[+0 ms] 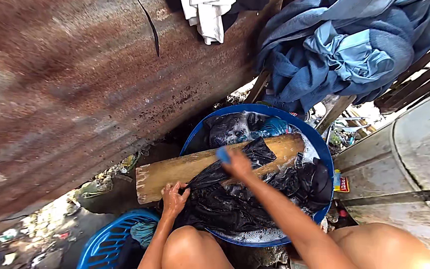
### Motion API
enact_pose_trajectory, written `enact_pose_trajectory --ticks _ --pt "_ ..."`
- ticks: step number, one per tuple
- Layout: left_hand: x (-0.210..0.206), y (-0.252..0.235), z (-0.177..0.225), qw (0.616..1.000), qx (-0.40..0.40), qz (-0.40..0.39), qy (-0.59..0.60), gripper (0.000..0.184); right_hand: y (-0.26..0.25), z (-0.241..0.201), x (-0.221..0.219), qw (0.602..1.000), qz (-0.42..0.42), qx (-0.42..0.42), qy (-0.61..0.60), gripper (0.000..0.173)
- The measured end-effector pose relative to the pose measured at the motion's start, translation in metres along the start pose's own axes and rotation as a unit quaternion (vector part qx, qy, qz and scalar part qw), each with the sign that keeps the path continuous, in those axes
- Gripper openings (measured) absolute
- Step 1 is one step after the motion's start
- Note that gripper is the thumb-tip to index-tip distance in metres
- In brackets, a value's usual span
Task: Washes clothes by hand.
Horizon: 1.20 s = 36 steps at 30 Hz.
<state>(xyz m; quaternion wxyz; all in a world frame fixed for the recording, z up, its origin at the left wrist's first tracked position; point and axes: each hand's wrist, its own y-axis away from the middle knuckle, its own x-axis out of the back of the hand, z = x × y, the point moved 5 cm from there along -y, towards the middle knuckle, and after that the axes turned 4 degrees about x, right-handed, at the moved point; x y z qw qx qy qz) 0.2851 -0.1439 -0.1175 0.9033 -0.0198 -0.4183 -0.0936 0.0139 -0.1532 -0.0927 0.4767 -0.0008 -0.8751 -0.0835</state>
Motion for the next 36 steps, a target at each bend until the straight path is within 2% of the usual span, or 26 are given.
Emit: enact_pose_trajectory --ticks 2,3,4,5,7,8,9,10,11,13,16,17,18,20,22,23,24,25,27,29,31,32,33,34,36 --pt "-0.002 -0.003 -0.001 1.0 0.003 0.009 0.025 0.027 -0.014 0.078 0.048 0.991 0.07 -0.11 0.017 0.076" --pt "-0.003 -0.003 -0.002 1.0 0.005 0.005 0.029 0.026 -0.015 0.1 0.061 0.982 0.094 -0.162 0.016 0.078" --pt "-0.003 -0.003 -0.002 1.0 0.006 0.003 0.028 0.026 -0.015 0.105 0.062 0.973 0.112 -0.201 0.013 0.079" --pt "-0.003 -0.003 -0.003 1.0 0.008 0.004 0.025 0.025 -0.015 0.091 0.054 0.97 0.128 -0.208 0.004 0.079" --pt "-0.002 -0.003 -0.002 1.0 0.013 0.007 0.018 0.025 -0.002 0.017 0.008 0.984 0.117 -0.135 -0.029 0.076" --pt "-0.002 -0.003 -0.002 1.0 0.013 0.007 0.017 0.025 0.01 -0.028 -0.022 0.993 0.081 -0.067 -0.048 0.073" --pt "-0.003 -0.003 -0.003 1.0 0.011 0.005 0.019 0.025 0.023 -0.067 -0.046 0.998 0.007 -0.005 -0.057 0.072" --pt "-0.004 -0.001 -0.005 1.0 0.006 0.006 0.022 0.025 0.032 -0.089 -0.058 0.997 -0.051 0.049 -0.043 0.069" --pt "-0.004 0.001 -0.007 1.0 0.001 0.01 0.027 0.026 0.034 -0.087 -0.056 0.995 -0.071 0.07 -0.023 0.066" --pt "-0.003 0.001 -0.009 0.999 -0.007 0.015 0.033 0.026 0.02 -0.026 -0.021 1.0 -0.021 0.022 -0.001 0.066" --pt "-0.003 -0.003 -0.006 0.999 -0.006 0.005 0.033 0.027 0.0 0.094 0.056 0.985 0.092 -0.146 0.021 0.075" --pt "-0.003 -0.003 -0.006 1.0 -0.002 -0.003 0.03 0.027 -0.003 0.111 0.065 0.973 0.12 -0.195 0.018 0.076" --pt "-0.003 -0.004 -0.006 1.0 0.001 -0.007 0.028 0.027 -0.004 0.108 0.063 0.966 0.143 -0.217 0.012 0.078" --pt "-0.003 -0.005 -0.005 1.0 0.003 -0.007 0.026 0.026 0.003 0.048 0.026 0.975 0.132 -0.178 -0.017 0.077" --pt "-0.002 -0.007 -0.005 1.0 0.002 -0.007 0.026 0.026 0.02 -0.042 -0.032 0.996 0.033 -0.064 -0.043 0.073" --pt "-0.003 -0.004 -0.006 1.0 0.002 -0.009 0.029 0.026 0.032 -0.076 -0.054 0.998 -0.035 0.002 -0.045 0.07" --pt "-0.004 -0.002 -0.008 0.999 0.003 -0.009 0.032 0.027 0.039 -0.091 -0.06 0.995 -0.083 0.05 -0.031 0.067" --pt "-0.003 0.0 -0.009 0.999 0.003 -0.01 0.035 0.028 0.037 -0.084 -0.054 0.993 -0.092 0.064 -0.019 0.064" --pt "-0.002 0.001 -0.011 0.999 0.003 -0.006 0.035 0.028 0.021 -0.019 -0.017 0.999 -0.028 0.011 -0.013 0.066" --pt "-0.003 -0.003 -0.009 0.999 0.004 -0.002 0.037 0.028 0.003 0.068 0.036 0.992 0.073 -0.101 0.001 0.072" --pt "-0.005 -0.002 -0.008 0.999 0.01 -0.006 0.03 0.028 -0.001 0.118 0.064 0.968 0.128 -0.217 0.004 0.078" --pt "-0.005 -0.003 -0.007 1.0 0.013 -0.006 0.025 0.028 -0.002 0.115 0.062 0.96 0.147 -0.237 0.002 0.079" --pt "-0.005 -0.004 -0.007 1.0 0.014 -0.004 0.023 0.028 -0.003 0.092 0.049 0.963 0.153 -0.221 -0.005 0.079" --pt "-0.006 -0.005 -0.006 1.0 0.013 0.0 0.022 0.028 0.001 0.055 0.025 0.973 0.137 -0.184 -0.013 0.078" --pt "-0.005 -0.006 -0.007 1.0 0.004 0.008 0.023 0.028 0.018 -0.038 -0.036 0.996 0.054 -0.054 -0.045 0.073"
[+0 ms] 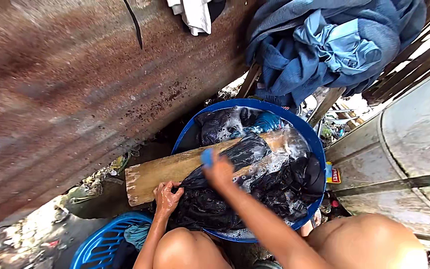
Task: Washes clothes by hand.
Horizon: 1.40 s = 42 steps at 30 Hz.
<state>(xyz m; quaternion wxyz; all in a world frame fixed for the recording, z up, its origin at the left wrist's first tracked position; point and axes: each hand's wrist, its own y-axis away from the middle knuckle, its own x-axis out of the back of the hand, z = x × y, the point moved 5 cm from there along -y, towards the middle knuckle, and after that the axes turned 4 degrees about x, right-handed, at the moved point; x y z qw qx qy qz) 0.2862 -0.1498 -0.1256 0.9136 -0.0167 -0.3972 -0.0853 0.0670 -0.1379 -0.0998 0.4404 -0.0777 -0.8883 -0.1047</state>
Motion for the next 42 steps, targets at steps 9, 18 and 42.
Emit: enact_pose_trajectory --ticks 9,18,42 --pt "0.002 0.002 0.002 1.0 -0.001 -0.023 0.006 0.028 -0.05 0.138 0.109 0.986 0.078 -0.137 0.046 0.076" --pt "0.002 0.006 -0.003 1.0 -0.001 -0.008 0.008 0.027 0.018 -0.024 -0.016 0.986 -0.121 0.11 0.013 0.063" --pt "-0.002 -0.003 0.0 1.0 0.002 0.005 -0.002 0.031 -0.02 0.042 0.035 0.996 0.071 -0.052 0.0 0.073"
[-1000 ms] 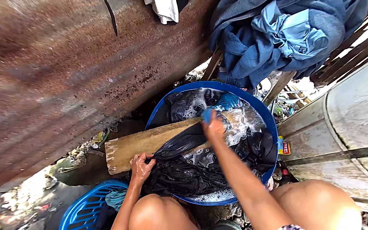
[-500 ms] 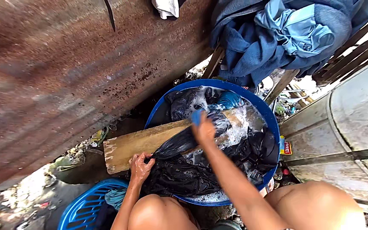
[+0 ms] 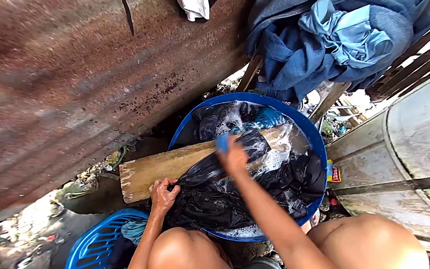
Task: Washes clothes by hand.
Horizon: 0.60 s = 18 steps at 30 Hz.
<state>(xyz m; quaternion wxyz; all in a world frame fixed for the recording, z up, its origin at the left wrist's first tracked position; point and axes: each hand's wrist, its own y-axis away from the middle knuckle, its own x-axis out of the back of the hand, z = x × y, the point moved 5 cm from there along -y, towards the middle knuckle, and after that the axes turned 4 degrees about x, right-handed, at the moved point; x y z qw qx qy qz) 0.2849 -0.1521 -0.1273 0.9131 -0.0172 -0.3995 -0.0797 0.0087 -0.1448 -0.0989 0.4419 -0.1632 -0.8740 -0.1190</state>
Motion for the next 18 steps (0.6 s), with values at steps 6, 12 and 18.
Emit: enact_pose_trajectory --ticks 6,12,18 --pt "0.004 0.007 -0.005 1.0 0.004 -0.016 0.01 0.028 0.023 -0.033 -0.022 0.976 -0.165 0.143 0.016 0.064" --pt "0.002 0.002 -0.003 1.0 0.009 -0.015 -0.003 0.028 -0.059 0.093 0.07 0.989 0.055 -0.135 0.024 0.079" --pt "0.001 0.003 -0.008 1.0 -0.013 -0.004 0.01 0.028 0.06 -0.084 -0.059 0.967 -0.198 0.162 -0.003 0.062"
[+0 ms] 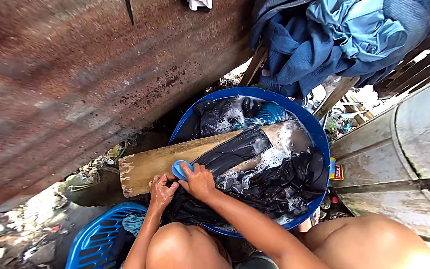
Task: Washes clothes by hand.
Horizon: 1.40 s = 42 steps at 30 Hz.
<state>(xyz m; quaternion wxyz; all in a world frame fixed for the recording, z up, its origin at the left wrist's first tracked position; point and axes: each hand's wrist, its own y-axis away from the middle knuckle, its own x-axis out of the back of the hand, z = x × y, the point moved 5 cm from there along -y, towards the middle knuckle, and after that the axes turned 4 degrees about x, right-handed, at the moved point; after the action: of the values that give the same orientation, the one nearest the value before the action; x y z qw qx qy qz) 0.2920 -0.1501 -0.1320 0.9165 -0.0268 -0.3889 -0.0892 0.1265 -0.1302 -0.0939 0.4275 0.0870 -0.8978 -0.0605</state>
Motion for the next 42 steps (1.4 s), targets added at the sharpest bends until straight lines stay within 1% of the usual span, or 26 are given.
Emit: enact_pose_trajectory --ticks 1,2,5,6,7,8,9,11,13,14,15,16,17,20,21,23,26,28,30,31,33,35,37,39,40,42 --pt "0.001 0.002 0.0 1.0 0.0 -0.002 0.004 0.028 0.001 0.008 0.01 1.0 -0.004 0.006 0.002 0.061" --pt "0.002 0.003 0.0 1.0 0.001 -0.002 0.003 0.028 0.001 0.033 0.031 1.0 0.018 -0.017 0.006 0.062" --pt "0.0 0.001 0.002 1.0 0.001 0.001 0.002 0.029 0.001 0.151 0.118 0.975 0.153 -0.159 0.02 0.071" --pt "-0.001 0.001 0.003 1.0 0.006 -0.006 -0.001 0.029 0.005 0.181 0.139 0.958 0.195 -0.209 0.021 0.074" --pt "-0.001 0.0 0.003 1.0 0.011 -0.01 -0.006 0.029 0.006 0.197 0.148 0.941 0.224 -0.252 0.016 0.075" --pt "0.0 -0.002 0.004 1.0 0.015 -0.011 -0.01 0.029 0.004 0.193 0.147 0.931 0.241 -0.273 0.012 0.076" --pt "-0.001 -0.003 0.005 1.0 0.017 -0.01 -0.011 0.03 0.0 0.172 0.135 0.933 0.244 -0.265 0.011 0.076" --pt "0.0 -0.005 0.008 1.0 0.013 -0.007 -0.013 0.03 -0.004 0.093 0.078 0.962 0.205 -0.18 0.002 0.071" --pt "0.001 -0.001 0.005 1.0 0.008 -0.008 -0.008 0.029 -0.003 0.016 0.01 0.995 0.078 -0.057 -0.019 0.065" --pt "0.001 0.0 0.003 1.0 0.003 -0.008 -0.003 0.029 -0.001 -0.001 -0.003 0.999 0.025 -0.011 -0.019 0.062" --pt "0.001 0.002 0.003 1.0 0.001 -0.008 0.005 0.029 -0.002 0.001 0.001 1.0 0.003 0.008 -0.013 0.06" --pt "0.001 0.004 0.003 1.0 0.003 -0.011 0.01 0.029 -0.003 0.02 0.016 1.0 0.008 -0.002 -0.001 0.062" --pt "0.002 0.004 0.003 1.0 0.002 -0.011 0.011 0.029 -0.004 0.052 0.04 0.999 0.045 -0.026 0.016 0.064" --pt "0.002 0.0 0.006 1.0 0.004 -0.014 0.001 0.029 0.003 0.163 0.132 0.972 0.157 -0.17 0.041 0.071" --pt "0.001 0.0 0.008 1.0 0.011 -0.023 -0.01 0.03 0.01 0.19 0.153 0.959 0.172 -0.222 0.038 0.073" --pt "0.0 0.001 0.015 0.998 0.002 -0.028 -0.049 0.032 0.02 0.218 0.176 0.932 0.213 -0.291 -0.025 0.072" --pt "-0.002 0.007 0.032 0.984 -0.124 0.017 -0.123 0.043 0.027 0.229 0.165 0.882 0.306 -0.287 -0.215 0.071" --pt "-0.007 0.007 0.045 0.967 -0.195 -0.013 -0.162 0.043 0.034 0.222 0.147 0.885 0.297 -0.289 -0.211 0.074" --pt "-0.013 0.006 0.052 0.952 -0.245 -0.048 -0.178 0.032 0.042 0.212 0.136 0.904 0.262 -0.295 -0.167 0.073" --pt "-0.013 0.004 0.055 0.95 -0.259 -0.051 -0.167 0.029 0.042 0.211 0.137 0.903 0.266 -0.287 -0.178 0.071" --pt "-0.006 0.003 0.061 0.962 -0.247 -0.022 -0.112 0.031 0.044 0.213 0.149 0.873 0.331 -0.243 -0.265 0.068" --pt "0.007 0.004 0.071 0.979 -0.196 0.027 -0.047 0.033 0.051 0.2 0.179 0.826 0.414 -0.167 -0.343 0.066" --pt "0.015 0.007 0.08 0.983 -0.166 0.074 -0.002 0.035 0.06 0.178 0.215 0.799 0.471 -0.1 -0.361 0.065" --pt "0.016 0.008 0.085 0.985 -0.149 0.089 0.022 0.034 0.062 0.162 0.245 0.791 0.506 -0.058 -0.339 0.066" --pt "0.014 0.006 0.084 0.987 -0.134 0.085 0.023 0.034 0.056 0.161 0.252 0.795 0.511 -0.058 -0.321 0.066" --pt "0.006 -0.001 0.074 0.996 -0.083 0.039 -0.006 0.034 0.037 0.166 0.246 0.831 0.473 -0.114 -0.268 0.07"
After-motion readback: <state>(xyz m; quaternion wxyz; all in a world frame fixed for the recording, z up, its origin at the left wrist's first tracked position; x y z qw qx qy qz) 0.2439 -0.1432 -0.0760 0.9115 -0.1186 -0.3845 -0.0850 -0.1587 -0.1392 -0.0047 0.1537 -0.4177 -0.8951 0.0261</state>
